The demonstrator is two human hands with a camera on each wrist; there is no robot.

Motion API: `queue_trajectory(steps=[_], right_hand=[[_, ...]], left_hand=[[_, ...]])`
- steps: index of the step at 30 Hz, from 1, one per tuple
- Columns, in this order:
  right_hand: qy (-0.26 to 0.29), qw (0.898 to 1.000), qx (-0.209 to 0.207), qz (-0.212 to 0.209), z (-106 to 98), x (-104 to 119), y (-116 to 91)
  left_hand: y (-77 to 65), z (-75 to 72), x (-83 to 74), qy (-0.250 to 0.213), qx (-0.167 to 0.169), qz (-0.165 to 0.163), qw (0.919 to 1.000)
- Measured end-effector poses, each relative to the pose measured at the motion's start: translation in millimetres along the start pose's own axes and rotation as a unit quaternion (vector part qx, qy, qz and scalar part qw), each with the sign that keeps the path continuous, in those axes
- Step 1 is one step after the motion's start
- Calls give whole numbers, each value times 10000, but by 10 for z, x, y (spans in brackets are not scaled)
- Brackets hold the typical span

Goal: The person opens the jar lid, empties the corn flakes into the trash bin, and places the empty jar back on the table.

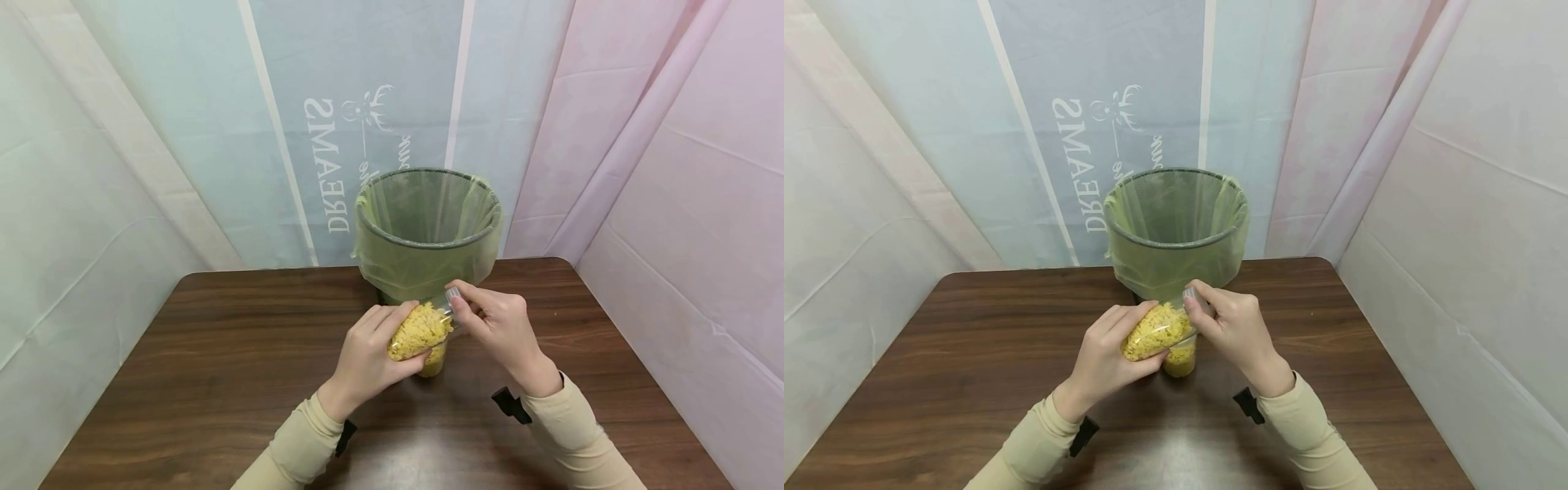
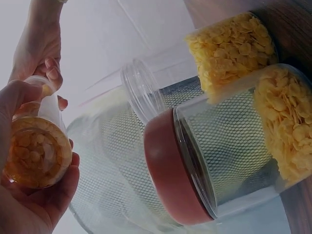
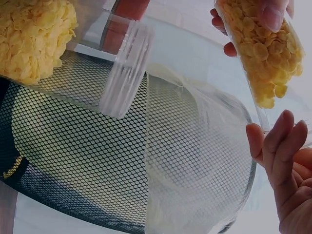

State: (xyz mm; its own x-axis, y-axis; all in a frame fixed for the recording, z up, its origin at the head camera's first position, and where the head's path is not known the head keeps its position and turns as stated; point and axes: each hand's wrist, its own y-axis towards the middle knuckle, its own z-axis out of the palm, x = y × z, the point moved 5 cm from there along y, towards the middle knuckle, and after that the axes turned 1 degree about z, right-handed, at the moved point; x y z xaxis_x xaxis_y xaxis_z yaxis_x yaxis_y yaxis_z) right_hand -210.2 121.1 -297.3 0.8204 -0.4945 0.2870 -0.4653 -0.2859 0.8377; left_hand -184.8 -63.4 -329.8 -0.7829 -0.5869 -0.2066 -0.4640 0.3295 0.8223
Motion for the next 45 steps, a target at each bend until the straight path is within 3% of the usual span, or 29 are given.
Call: queue_trajectory(steps=[4,11,19,28,35,45], right_hand=[[-87,9999,-67,-90,10,-4,-5],[-399,9939,-498,-896,-26,131,36],[-178,9911,-432,-1245,-41,149,34],[274,9896,90,-1410,-27,147,39],[515,9885,512,-1326,-6,102,22],[815,9889,920,-837,-41,47,46]], left_hand=[[1,6,21,-218,33,-55,9997],[-21,23,96,-1592,249,-412,9861],[-1,17,142,-2068,538,-722,9742],[-35,31,176,-2414,857,-1248,9586],[-58,34,167,-2354,828,-1261,9601],[-28,24,113,-2065,580,-924,9723]])
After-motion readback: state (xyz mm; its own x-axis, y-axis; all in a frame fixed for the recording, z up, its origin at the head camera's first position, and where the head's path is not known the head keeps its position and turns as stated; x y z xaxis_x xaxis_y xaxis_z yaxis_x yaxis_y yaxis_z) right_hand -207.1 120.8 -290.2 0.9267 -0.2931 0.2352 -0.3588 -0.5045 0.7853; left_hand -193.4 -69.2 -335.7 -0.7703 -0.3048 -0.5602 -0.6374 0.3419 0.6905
